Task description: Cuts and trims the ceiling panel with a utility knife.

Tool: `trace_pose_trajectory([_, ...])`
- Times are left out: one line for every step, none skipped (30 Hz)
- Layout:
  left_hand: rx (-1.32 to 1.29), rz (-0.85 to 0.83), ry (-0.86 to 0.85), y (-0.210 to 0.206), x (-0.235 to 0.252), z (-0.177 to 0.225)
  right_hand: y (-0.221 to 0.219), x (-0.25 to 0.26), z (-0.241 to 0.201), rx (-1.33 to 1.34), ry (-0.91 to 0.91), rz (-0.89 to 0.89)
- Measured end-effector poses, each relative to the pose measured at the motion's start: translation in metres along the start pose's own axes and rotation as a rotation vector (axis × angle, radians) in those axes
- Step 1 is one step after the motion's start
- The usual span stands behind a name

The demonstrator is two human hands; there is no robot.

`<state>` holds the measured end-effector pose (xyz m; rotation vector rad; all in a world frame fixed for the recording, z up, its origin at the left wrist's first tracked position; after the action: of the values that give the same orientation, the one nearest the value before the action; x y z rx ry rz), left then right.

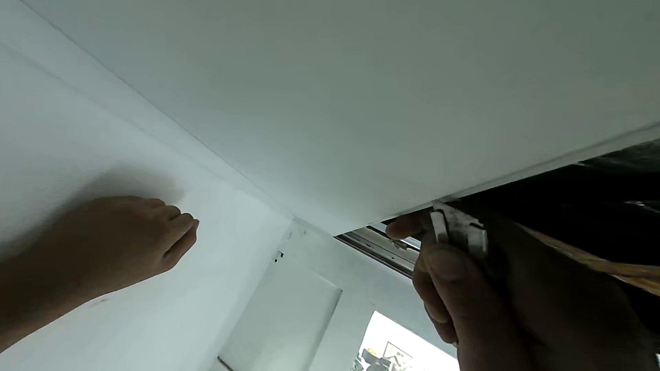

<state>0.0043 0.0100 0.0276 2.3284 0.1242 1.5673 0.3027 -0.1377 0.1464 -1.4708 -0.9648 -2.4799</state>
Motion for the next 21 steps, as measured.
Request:
trace_pose_trajectory([0.042,0.131,-0.070,-0.013,-0.006,-0.010,0.000,0.000,0.000,0.005,0.001,-0.001])
trace_pose_trajectory([0.080,0.234,-0.104,-0.026,-0.011,-0.018,0.000,0.000,0.000,0.013,-0.001,-0.004])
trace_pose_trajectory([0.090,0.277,-0.113,-0.032,-0.013,-0.022,0.000,0.001,0.000,0.017,-0.004,-0.008])
trace_pose_trajectory([0.093,0.289,-0.116,-0.034,-0.014,-0.024,0.000,0.001,-0.001,0.020,-0.008,-0.017])
trace_pose_trajectory([0.096,0.290,-0.116,-0.035,-0.014,-0.024,0.000,0.001,-0.002,0.021,-0.010,-0.022])
trace_pose_trajectory([0.099,0.283,-0.114,-0.035,-0.014,-0.023,0.000,0.001,-0.002,0.025,-0.009,-0.025])
trace_pose_trajectory([0.101,0.274,-0.113,-0.035,-0.014,-0.023,0.000,0.001,-0.003,0.026,-0.009,-0.025])
trace_pose_trajectory([0.104,0.271,-0.110,-0.034,-0.013,-0.022,0.001,0.001,-0.003,0.021,-0.008,-0.024])
trace_pose_trajectory([0.106,0.272,-0.107,-0.034,-0.013,-0.022,0.001,0.001,-0.004,0.015,-0.009,-0.022])
trace_pose_trajectory([0.109,0.275,-0.108,-0.033,-0.013,-0.021,0.001,0.001,-0.004,0.009,-0.016,-0.019])
trace_pose_trajectory([0.112,0.280,-0.109,-0.033,-0.013,-0.021,0.000,0.001,-0.005,0.005,-0.021,-0.012])
trace_pose_trajectory([0.115,0.288,-0.109,-0.032,-0.012,-0.021,0.000,0.001,-0.005,0.002,-0.021,-0.003])
trace_pose_trajectory([0.116,0.291,-0.107,-0.031,-0.012,-0.021,-0.001,0.001,-0.005,-0.003,-0.014,0.009])
trace_pose_trajectory([0.115,0.296,-0.108,-0.030,-0.012,-0.020,-0.001,0.001,-0.005,-0.006,-0.005,0.020])
trace_pose_trajectory([0.113,0.302,-0.110,-0.031,-0.012,-0.020,-0.002,0.001,-0.005,-0.012,0.003,0.027])
trace_pose_trajectory([0.111,0.309,-0.111,-0.031,-0.013,-0.021,-0.002,0.001,-0.006,-0.019,0.009,0.032])
trace_pose_trajectory([0.109,0.311,-0.108,-0.031,-0.013,-0.021,-0.003,0.001,-0.005,-0.029,0.011,0.036])
trace_pose_trajectory([0.109,0.308,-0.108,-0.031,-0.013,-0.021,-0.004,0.001,-0.005,-0.035,0.014,0.043])
trace_pose_trajectory([0.108,0.309,-0.110,-0.031,-0.013,-0.021,-0.004,0.002,-0.005,-0.037,0.017,0.051])
trace_pose_trajectory([0.107,0.310,-0.110,-0.032,-0.013,-0.021,-0.005,0.002,-0.005,-0.036,0.019,0.057])
trace_pose_trajectory([0.107,0.307,-0.108,-0.032,-0.014,-0.021,-0.006,0.001,-0.004,-0.034,0.018,0.058])
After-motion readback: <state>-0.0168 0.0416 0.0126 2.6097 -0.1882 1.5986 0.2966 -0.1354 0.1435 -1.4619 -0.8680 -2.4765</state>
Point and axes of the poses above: each hand's wrist, its own x-axis towards the middle knuckle, its own y-axis out of the back of the hand, z = x × y, the point moved 3 cm from there along x, towards the middle knuckle, and after that the axes turned 11 degrees about -y, right-handed, at the moved point
